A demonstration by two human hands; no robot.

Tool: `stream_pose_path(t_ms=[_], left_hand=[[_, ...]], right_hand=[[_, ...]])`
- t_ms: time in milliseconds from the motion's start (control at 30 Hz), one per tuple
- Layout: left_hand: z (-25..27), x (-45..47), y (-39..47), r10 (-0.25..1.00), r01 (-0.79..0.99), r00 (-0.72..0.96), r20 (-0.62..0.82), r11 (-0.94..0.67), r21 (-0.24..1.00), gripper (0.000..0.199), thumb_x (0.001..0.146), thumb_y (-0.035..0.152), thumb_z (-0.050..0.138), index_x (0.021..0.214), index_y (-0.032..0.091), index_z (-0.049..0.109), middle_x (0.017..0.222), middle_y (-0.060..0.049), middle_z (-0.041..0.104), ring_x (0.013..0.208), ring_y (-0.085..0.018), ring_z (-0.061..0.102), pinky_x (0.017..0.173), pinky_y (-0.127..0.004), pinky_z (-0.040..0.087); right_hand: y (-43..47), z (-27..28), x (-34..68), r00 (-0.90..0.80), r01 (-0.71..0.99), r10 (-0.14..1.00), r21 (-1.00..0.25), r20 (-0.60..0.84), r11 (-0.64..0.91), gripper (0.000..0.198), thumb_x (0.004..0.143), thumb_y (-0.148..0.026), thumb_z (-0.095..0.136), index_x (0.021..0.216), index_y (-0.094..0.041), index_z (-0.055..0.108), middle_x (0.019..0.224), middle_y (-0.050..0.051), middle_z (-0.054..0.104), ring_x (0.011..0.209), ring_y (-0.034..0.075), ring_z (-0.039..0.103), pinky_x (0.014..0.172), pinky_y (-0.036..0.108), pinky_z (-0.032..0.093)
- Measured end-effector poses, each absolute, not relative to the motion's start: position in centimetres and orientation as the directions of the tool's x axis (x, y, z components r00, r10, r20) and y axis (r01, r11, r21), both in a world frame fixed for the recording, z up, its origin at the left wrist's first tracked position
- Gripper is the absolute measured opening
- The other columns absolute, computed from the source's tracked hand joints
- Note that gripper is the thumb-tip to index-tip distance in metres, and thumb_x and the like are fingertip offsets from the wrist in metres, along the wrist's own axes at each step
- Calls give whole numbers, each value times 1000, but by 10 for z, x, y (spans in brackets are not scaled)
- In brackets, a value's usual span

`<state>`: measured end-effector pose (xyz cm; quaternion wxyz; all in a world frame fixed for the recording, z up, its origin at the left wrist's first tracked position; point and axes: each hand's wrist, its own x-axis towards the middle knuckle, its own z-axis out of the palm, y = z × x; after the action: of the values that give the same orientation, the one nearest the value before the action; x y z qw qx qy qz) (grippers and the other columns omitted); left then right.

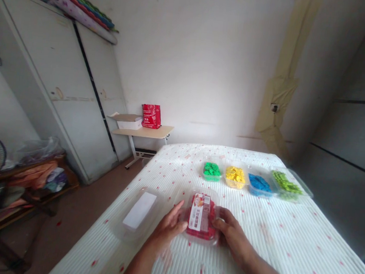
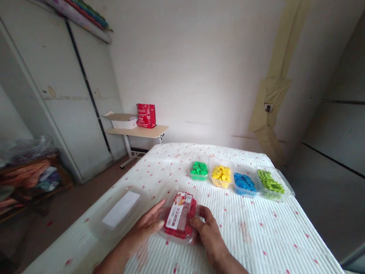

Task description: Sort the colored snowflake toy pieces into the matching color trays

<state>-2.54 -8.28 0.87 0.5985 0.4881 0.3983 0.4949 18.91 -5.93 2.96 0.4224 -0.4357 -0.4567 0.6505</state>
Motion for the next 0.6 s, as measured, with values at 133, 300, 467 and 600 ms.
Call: stream_pose_path(t_ms=[133,300,467,600], left_hand=[[11,-24,-87,994,-130,101,-35,48,990,80,74,48,60,139,13,28,142,-14,37,133,-26,29,110,-41,22],[1,-11,-86,991,-191,126,-36,60,980,87,69,55,61,139,13,30,141,-16,38,132,-30,29,108,-43,24],[-21,8,-82,961,-278,271,-61,139,950,108,56,66,65,141,16,23,136,-21,42,121,-38,43,97,-51,35],[-21,12,-85,938,-190,327,-118,187,964,97,59,63,64,138,18,31,131,-20,48,115,-35,49,95,-49,37]], right_hand=[[-64,41,191,-268,-22,943,-977,-197,-210,39,76,-47,53,105,-21,50,88,3,63,57,14,57,42,23,41],[-65,46,205,-295,42,941,-986,-167,-162,48,68,-42,64,108,-22,47,95,2,61,57,12,56,41,21,39],[-64,45,249,-214,8,956,-979,-199,-202,43,63,-33,65,103,-22,53,94,1,60,54,9,53,42,19,35],[-71,50,287,-167,32,961,-976,-219,-217,40,61,-28,63,99,-20,55,85,-1,60,54,8,51,43,19,33]])
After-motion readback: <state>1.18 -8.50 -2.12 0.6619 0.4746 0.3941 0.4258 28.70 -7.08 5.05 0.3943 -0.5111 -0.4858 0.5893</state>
